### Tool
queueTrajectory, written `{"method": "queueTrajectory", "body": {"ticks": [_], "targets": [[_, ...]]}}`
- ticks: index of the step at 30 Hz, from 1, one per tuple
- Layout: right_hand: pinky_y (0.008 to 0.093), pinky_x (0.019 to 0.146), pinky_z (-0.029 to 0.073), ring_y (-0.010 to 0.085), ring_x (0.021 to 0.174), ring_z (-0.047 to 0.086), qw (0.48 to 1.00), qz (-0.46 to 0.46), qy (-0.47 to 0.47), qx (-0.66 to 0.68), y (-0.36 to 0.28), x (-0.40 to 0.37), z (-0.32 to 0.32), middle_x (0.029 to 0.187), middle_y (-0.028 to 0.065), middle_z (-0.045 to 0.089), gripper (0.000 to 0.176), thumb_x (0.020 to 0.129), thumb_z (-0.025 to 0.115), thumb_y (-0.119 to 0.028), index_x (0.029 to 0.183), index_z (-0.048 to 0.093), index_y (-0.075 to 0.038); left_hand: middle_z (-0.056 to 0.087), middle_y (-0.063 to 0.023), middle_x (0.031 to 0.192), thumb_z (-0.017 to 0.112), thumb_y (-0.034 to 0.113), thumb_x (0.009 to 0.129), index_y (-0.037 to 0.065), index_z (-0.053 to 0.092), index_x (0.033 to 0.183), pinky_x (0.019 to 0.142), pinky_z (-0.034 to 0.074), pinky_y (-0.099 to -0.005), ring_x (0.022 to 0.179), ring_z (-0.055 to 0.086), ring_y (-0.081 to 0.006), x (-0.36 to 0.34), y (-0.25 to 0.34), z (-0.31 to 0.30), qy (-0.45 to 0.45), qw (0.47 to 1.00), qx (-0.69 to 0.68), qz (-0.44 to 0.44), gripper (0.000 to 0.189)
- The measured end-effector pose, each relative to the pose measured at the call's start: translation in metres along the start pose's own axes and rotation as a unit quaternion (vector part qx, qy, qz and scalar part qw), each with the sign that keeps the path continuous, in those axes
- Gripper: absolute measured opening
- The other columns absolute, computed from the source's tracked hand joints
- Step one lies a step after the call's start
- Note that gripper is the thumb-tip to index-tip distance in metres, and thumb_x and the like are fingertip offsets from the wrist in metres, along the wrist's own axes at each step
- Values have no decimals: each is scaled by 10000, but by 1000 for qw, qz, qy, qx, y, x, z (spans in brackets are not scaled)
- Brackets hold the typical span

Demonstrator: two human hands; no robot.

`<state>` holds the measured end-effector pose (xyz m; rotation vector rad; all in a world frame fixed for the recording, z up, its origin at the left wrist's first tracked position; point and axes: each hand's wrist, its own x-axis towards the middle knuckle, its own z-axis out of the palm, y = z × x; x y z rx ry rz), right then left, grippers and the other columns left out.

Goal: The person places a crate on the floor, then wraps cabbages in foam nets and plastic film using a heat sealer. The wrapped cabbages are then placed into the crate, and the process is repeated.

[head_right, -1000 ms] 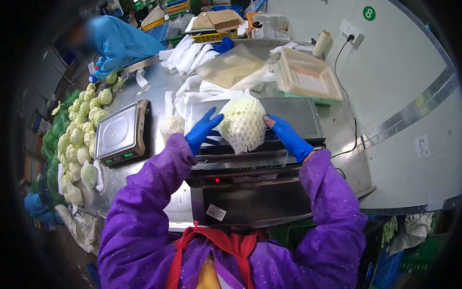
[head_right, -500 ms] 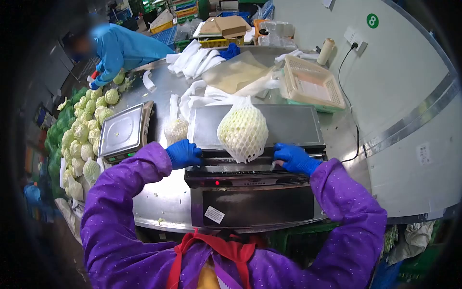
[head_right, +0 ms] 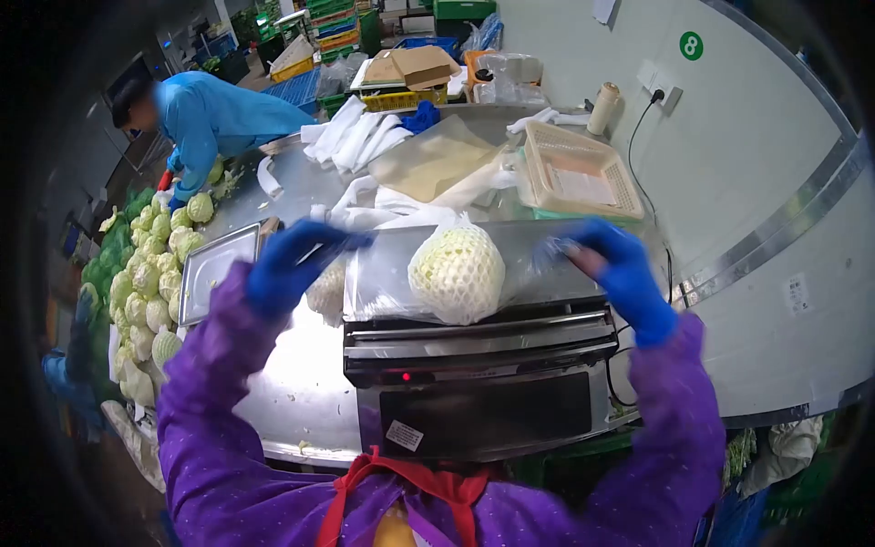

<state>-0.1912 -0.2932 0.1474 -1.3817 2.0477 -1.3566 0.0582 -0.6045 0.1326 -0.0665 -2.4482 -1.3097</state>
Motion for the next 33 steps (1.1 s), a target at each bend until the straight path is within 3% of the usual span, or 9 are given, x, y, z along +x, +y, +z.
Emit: {"method": "queueTrajectory", "body": {"ticks": [4, 8, 10, 15, 18, 25, 27, 30, 33], "targets": [[378, 958, 423, 283, 1123, 530, 941, -168, -126, -266, 83, 61, 32, 1265, 149, 515, 759, 716, 559, 115, 1405, 313, -87, 341, -227, 1412, 394, -187, 660, 167, 280, 1430, 1002, 394, -407, 1197, 467, -382, 76, -103, 14, -191, 922, 314, 126, 856], [419, 1018, 369, 369, 1216, 431, 865, -243, -210, -386, 147, 70, 36, 1408, 186, 355, 897, 640, 540, 128, 1449, 219, -92, 225, -278, 1448, 640, -57, 645, 122, 188, 1455, 990, 394, -437, 1208, 430, -428, 63, -171, 53, -178, 932, 261, 180, 945], [407, 1063, 318, 363, 1271, 382, 938, -167, -198, -229, 167, 66, 57, 1413, 207, 340, 836, 690, 572, 82, 1439, 232, -64, 273, -270, 1430, 821, 144, 568, 89, 108, 1461, 1002, 375, -443, 1233, 395, -439, 61, -172, 79, -164, 974, 107, 118, 1144], [376, 1066, 310, 314, 1280, 392, 991, -90, -102, -16, 178, 60, 98, 1397, 196, 370, 759, 769, 694, -123, 1406, 291, -37, 531, -237, 1228, 813, 314, 643, 76, 146, 1435, 965, 418, -425, 1146, 513, -394, 66, -159, 125, -87, 992, -6, -85, 1062], [370, 1045, 339, 297, 1258, 427, 994, -59, -92, 2, 156, 47, 103, 1368, 186, 412, 752, 770, 729, -192, 1384, 328, -25, 566, -211, 1185, 782, 370, 681, 84, 195, 1412, 931, 448, -409, 1096, 555, -378, 54, -143, 118, -90, 995, -7, -53, 981], [382, 946, 431, 341, 1128, 541, 988, -26, -150, 39, 88, -18, 113, 1222, 209, 539, 759, 731, 765, -310, 1327, 403, -11, 485, -142, 1309, 858, 305, 615, 45, 241, 1398, 1007, 396, -383, 1196, 494, -238, -27, -104, 117, -143, 971, -178, -78, 1030], [381, 915, 451, 356, 1084, 569, 976, 41, -210, 38, 52, -59, 112, 1166, 210, 574, 774, 723, 756, -403, 1303, 428, -10, 382, -134, 1398, 845, 237, 652, 25, 225, 1410, 1064, 328, -384, 1263, 402, -211, -68, -59, 122, -174, 906, -326, -209, 1002], [373, 924, 446, 267, 1059, 590, 909, 270, -272, 164, 37, -130, 118, 1169, 165, 591, 656, 858, 590, -464, 1312, 433, -16, 374, -137, 1402, 779, 246, 736, 24, 236, 1418, 1085, 290, -385, 1293, 361, -224, -145, -36, 153, -167, 837, -411, -320, 899], [309, 907, 438, 168, 1076, 554, 704, 407, -3, 582, 37, -174, 126, 1192, 99, 576, 457, 905, 583, -265, 1283, 489, -26, 409, -140, 1373, 700, 293, 805, 27, 252, 1414, 1044, 354, -377, 1250, 420, -242, -184, -33, 176, -112, 788, -461, -392, 802]]}}
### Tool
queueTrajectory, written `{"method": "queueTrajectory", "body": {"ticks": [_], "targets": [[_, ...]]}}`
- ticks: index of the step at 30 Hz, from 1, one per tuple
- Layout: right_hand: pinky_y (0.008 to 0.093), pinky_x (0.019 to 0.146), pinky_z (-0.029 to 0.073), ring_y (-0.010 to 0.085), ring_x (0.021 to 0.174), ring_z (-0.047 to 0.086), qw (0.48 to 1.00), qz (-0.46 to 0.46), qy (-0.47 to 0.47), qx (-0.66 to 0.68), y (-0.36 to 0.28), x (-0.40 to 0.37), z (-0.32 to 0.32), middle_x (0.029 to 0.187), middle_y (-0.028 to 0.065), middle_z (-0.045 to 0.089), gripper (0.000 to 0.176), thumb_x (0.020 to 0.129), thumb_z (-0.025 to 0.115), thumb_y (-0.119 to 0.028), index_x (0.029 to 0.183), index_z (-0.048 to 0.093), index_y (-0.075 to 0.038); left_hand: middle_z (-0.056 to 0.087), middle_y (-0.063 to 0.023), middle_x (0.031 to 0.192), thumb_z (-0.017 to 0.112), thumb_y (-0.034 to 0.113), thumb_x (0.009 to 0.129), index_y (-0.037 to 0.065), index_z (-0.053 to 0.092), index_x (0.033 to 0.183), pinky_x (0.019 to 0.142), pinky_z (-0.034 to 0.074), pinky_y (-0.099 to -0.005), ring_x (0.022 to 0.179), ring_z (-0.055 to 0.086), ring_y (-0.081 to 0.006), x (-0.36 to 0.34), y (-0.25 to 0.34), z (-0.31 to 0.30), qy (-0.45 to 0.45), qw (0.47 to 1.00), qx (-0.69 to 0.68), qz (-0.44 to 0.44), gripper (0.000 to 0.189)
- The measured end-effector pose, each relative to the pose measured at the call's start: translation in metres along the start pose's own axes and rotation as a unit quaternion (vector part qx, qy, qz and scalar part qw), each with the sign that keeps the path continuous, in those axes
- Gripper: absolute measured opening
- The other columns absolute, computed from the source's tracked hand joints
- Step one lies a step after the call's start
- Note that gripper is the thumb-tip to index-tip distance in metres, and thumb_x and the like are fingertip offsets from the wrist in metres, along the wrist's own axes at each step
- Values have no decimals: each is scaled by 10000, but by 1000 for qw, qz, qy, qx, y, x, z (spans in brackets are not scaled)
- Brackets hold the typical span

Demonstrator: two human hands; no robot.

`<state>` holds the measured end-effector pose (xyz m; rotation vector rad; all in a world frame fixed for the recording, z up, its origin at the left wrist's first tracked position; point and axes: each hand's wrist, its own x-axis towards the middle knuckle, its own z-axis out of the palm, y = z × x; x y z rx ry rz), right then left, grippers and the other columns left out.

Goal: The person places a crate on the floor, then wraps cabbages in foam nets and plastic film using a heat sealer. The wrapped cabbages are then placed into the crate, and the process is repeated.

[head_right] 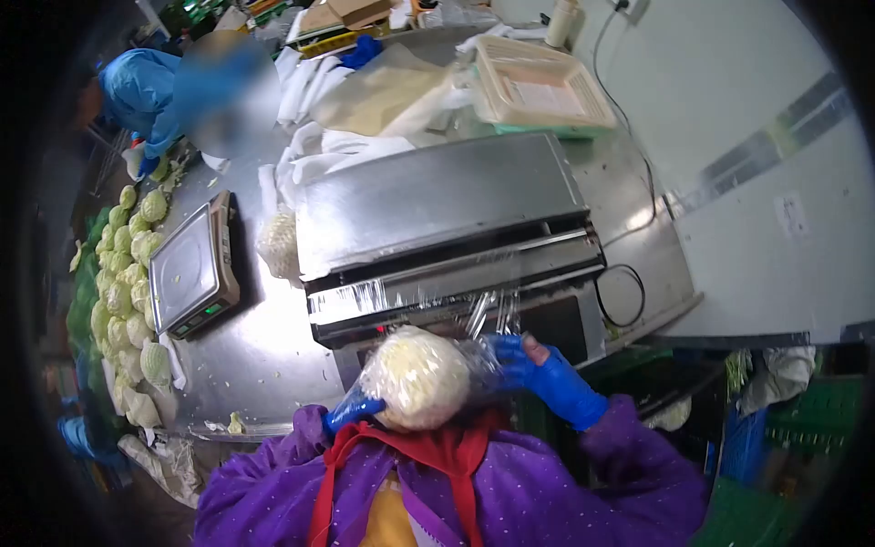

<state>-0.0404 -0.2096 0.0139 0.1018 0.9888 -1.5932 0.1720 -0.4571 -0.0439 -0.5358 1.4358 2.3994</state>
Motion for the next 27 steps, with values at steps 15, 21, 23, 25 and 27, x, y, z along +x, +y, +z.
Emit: {"method": "queueTrajectory", "body": {"ticks": [15, 21, 23, 25, 27], "targets": [[207, 477, 329, 44, 528, 407, 891, -314, 320, -77, 99, 42, 20, 623, -49, 453, 325, 963, 474, -339, 733, 517, -114, 521, -233, 1239, 422, 383, 939, 28, 362, 1352, 915, 471, -452, 1057, 577, -359, -44, 17, -58, -15, 986, -104, -129, 548], [201, 416, 220, 11, 475, 313, 889, -311, 312, -128, 99, 59, 23, 586, -74, 380, 314, 965, 472, -319, 707, 487, -142, 636, -72, 872, 508, 210, 937, 15, 588, 1055, 634, 490, -265, 696, 605, -147, -60, -14, -11, 199, 962, 162, 93, 242], [248, 450, 282, 71, 493, 351, 835, -347, 331, -269, 105, 80, 11, 576, -22, 409, 314, 954, 498, -284, 701, 491, -98, 531, 38, 621, 600, 175, 894, 40, 630, 787, 493, 374, -231, 516, 455, -65, -42, -27, -31, 362, 929, 67, 43, 175], [296, 484, 343, 130, 511, 389, 760, -382, 339, -403, 108, 102, 1, 567, 31, 438, 317, 944, 524, -249, 696, 496, -54, 540, -8, 555, 605, 177, 885, 33, 627, 765, 483, 390, -262, 494, 491, -96, -14, -63, -61, 429, 876, 158, 154, 189], [344, 518, 382, 243, 524, 415, 715, -359, 315, -511, 105, 117, 5, 602, 147, 459, 298, 930, 537, -264, 740, 508, -36, 583, -93, 584, 623, 186, 863, 38, 625, 777, 498, 419, -317, 510, 564, -181, 2, -59, -64, 449, 807, 323, 210, 171]]}}
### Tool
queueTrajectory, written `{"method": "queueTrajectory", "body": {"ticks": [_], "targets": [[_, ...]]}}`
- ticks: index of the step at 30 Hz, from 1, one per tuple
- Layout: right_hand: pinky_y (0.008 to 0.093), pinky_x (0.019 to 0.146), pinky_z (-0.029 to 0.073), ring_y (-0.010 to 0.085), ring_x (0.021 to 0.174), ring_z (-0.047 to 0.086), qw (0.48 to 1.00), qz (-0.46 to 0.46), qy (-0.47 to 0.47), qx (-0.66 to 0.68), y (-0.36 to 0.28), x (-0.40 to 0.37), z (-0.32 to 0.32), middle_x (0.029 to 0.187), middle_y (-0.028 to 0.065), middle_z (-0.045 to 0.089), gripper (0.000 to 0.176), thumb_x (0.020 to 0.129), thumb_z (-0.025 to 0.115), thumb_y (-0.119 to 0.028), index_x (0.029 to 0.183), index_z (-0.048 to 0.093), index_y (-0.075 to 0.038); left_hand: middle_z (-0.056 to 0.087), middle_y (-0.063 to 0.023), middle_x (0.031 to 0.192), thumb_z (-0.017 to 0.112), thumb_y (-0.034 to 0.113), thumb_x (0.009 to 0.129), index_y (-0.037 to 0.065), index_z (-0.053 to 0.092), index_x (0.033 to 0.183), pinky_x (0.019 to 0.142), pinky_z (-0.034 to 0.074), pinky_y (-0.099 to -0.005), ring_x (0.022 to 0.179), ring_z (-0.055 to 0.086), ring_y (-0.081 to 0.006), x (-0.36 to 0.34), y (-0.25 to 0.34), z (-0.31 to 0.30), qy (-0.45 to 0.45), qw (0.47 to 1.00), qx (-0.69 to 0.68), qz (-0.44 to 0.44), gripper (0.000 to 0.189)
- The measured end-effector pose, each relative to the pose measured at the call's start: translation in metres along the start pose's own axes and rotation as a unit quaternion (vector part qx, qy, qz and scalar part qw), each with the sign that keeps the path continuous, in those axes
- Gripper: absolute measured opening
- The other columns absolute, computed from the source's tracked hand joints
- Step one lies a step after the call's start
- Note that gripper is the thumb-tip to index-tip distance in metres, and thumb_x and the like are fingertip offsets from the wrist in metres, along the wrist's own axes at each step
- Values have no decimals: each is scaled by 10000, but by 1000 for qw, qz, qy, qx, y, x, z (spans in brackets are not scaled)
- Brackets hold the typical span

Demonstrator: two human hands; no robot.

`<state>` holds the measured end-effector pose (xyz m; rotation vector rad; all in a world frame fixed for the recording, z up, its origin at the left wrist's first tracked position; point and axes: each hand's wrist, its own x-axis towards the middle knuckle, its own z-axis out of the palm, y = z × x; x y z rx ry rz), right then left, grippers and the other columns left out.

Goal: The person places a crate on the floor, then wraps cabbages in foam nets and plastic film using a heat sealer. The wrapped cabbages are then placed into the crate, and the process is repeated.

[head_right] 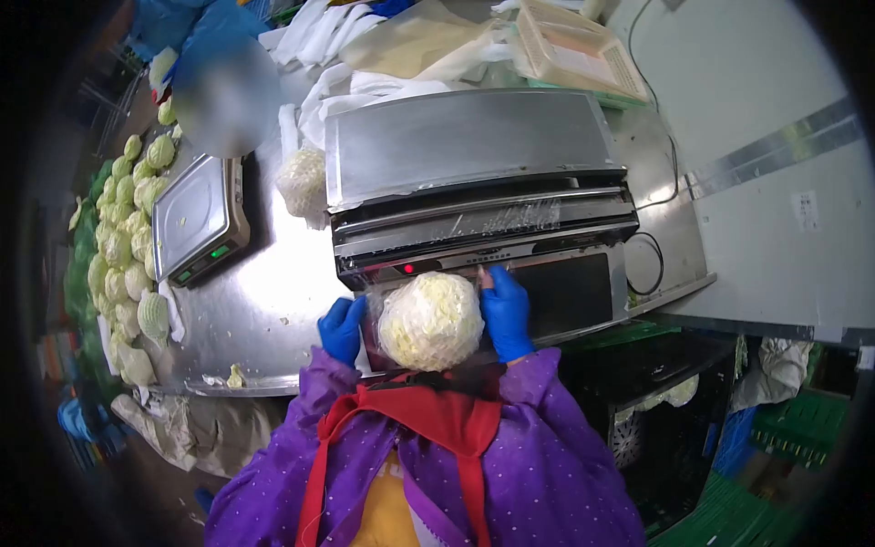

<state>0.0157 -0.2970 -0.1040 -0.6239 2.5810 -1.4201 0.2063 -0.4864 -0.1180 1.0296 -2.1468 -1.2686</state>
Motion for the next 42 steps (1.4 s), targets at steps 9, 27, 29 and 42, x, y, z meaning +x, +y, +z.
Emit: {"method": "queueTrajectory", "body": {"ticks": [9, 27, 29, 42], "targets": [[304, 823, 469, 150, 887, 591, 604, 368, -364, 607, -46, -24, 28, 918, 25, 619, 271, 920, 511, -360, 1005, 590, -115, 513, -13, 692, 515, 105, 919, 75, 506, 805, 588, 418, -255, 668, 490, -83, -7, 13, 20, -95, 929, -354, -56, 118], [310, 978, 379, 159, 1111, 505, 797, 94, -426, 417, -103, -78, -8, 1181, 84, 579, 483, 980, 397, -395, 1234, 526, -5, 482, -116, 1178, 513, 236, 900, 62, 395, 1269, 930, 413, -361, 1068, 498, -238, -26, 69, -24, -453, 505, -644, -354, 425], [312, 972, 383, 157, 1110, 504, 787, 96, -407, 454, -104, -96, -28, 1188, 81, 570, 504, 984, 365, -410, 1236, 518, -2, 461, -120, 1209, 514, 240, 895, 66, 374, 1289, 947, 397, -368, 1096, 480, -244, -32, 83, -17, -477, 502, -633, -348, 453], [339, 1005, 367, 188, 1159, 459, 779, 75, -33, 622, -45, -223, -229, 1227, 74, 504, 674, 714, 763, -190, 1290, 441, -54, 325, -143, 1408, 519, 266, 862, 98, 242, 1417, 1059, 291, -415, 1279, 357, -283, -150, 240, 132, -678, 401, -520, -331, 643]]}}
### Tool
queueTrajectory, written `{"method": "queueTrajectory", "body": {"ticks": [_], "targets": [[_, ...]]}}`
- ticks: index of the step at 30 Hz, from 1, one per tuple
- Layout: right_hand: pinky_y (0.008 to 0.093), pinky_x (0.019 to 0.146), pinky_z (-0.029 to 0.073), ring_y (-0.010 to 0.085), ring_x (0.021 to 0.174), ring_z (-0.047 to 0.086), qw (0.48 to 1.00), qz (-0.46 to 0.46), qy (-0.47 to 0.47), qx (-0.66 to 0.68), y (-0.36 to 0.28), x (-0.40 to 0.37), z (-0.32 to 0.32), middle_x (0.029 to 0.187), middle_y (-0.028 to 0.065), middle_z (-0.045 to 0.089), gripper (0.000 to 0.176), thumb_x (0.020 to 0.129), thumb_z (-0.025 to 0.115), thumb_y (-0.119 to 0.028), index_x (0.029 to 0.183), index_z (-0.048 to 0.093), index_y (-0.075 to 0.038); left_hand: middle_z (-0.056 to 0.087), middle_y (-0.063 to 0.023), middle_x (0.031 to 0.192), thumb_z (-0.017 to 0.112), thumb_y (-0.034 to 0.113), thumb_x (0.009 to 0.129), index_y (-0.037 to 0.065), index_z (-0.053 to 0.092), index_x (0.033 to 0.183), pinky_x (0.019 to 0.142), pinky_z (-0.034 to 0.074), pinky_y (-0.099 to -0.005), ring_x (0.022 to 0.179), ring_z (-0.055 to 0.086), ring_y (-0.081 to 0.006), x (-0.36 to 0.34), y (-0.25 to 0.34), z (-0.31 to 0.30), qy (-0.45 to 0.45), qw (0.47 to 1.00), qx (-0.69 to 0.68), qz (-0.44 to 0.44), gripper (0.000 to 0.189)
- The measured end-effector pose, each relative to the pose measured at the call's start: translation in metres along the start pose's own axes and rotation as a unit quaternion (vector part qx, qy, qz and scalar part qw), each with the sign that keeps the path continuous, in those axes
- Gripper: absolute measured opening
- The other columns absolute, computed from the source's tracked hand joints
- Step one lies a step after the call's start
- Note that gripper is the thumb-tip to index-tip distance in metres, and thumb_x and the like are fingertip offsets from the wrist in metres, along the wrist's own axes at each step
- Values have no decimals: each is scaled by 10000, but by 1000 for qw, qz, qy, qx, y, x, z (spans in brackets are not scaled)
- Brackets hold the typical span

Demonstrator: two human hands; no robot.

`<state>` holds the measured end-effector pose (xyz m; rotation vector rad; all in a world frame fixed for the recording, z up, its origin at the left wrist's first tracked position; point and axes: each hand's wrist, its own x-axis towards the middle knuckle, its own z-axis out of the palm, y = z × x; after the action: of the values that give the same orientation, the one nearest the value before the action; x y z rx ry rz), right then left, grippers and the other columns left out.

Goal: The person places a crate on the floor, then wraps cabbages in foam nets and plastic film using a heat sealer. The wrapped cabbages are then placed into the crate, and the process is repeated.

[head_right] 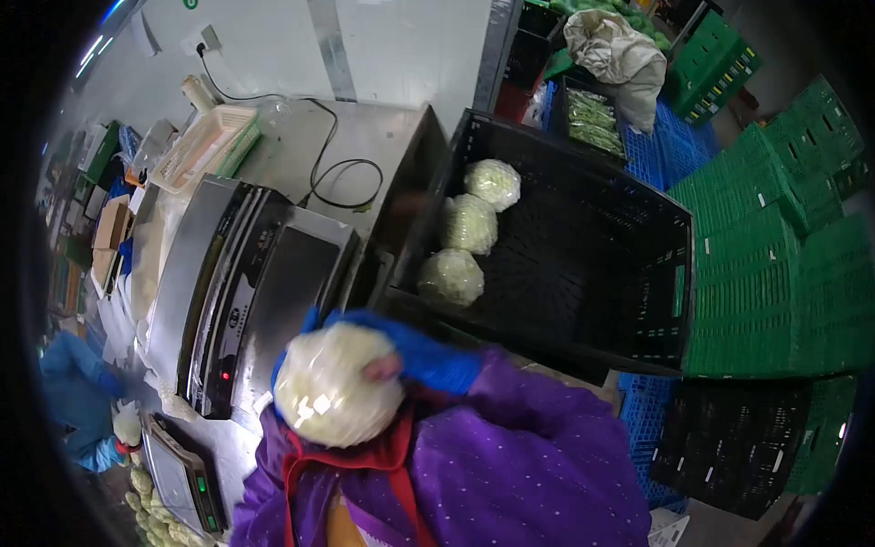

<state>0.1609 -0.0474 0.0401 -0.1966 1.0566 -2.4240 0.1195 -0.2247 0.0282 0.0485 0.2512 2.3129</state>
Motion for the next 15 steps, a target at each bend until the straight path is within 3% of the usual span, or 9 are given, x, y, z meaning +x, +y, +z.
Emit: {"method": "queueTrajectory", "body": {"ticks": [1, 2, 6, 7, 8, 10, 12, 15], "targets": [[336, 964, 415, 188, 1129, 493, 992, 6, 93, -87, -11, -18, -31, 1230, 66, 517, 591, 753, 712, -153, 1277, 464, -41, 314, -144, 1423, 520, 268, 860, 101, 232, 1427, 1067, 283, -419, 1293, 348, -287, 11, -9, 3, -2, 1000, 6, -11, 658], [330, 934, 449, 184, 1108, 521, 993, -19, 106, 45, -17, -38, -63, 1243, 69, 522, 540, 793, 653, -107, 1289, 459, -23, 304, -146, 1439, 520, 270, 858, 103, 221, 1437, 1076, 274, -422, 1307, 338, -290, 22, -18, 6, -2, 1000, 14, -20, 673], [433, 987, 433, 281, 1169, 517, 960, -122, 245, 51, -69, -126, -182, 1265, 167, 531, 428, 858, 560, -143, 1256, 495, -2, 282, -147, 1470, 543, 270, 839, 97, 212, 1453, 1080, 278, -417, 1329, 331, -279, 55, -54, -6, 16, 995, 97, -36, 718], [474, 1007, 407, 317, 1196, 489, 954, -116, 143, 237, -82, -130, -200, 1310, 192, 486, 578, 818, 594, -288, 1302, 441, -12, 317, -154, 1450, 523, 276, 862, 82, 230, 1443, 1074, 284, -414, 1305, 367, -278, 53, -61, -17, 36, 991, 128, -24, 680], [491, 1019, 386, 332, 1191, 493, 954, -123, 237, 133, -76, -136, -228, 1311, 191, 488, 663, 788, 577, -410, 1307, 443, -20, 329, -158, 1441, 518, 281, 870, 74, 234, 1440, 1073, 287, -411, 1296, 377, -279, 47, -67, -28, 48, 990, 123, -43, 670], [452, 1043, 357, 305, 1195, 491, 933, -43, 350, 68, -59, -146, -261, 1312, 176, 495, 609, 836, 457, -405, 1311, 448, -24, 354, -168, 1424, 508, 291, 885, 60, 240, 1433, 1069, 294, -406, 1280, 398, -280, 35, -70, -44, 65, 988, 115, -78, 652], [435, 1051, 349, 296, 1191, 495, 955, 27, 294, 34, -33, -147, -296, 1311, 154, 500, 603, 840, 471, -392, 1320, 437, -29, 397, -185, 1388, 487, 320, 909, 45, 271, 1416, 1069, 303, -410, 1261, 418, -295, 22, -67, -48, 94, 980, 169, -56, 617], [404, 1027, 362, 287, 1148, 518, 931, 105, 349, -29, 21, -150, -351, 1280, 143, 525, 534, 860, 468, -346, 1286, 467, -25, 429, -181, 1362, 458, 284, 932, 43, 303, 1402, 1063, 323, -420, 1237, 444, -297, -1, -56, -57, 133, 974, 185, 4, 551]]}}
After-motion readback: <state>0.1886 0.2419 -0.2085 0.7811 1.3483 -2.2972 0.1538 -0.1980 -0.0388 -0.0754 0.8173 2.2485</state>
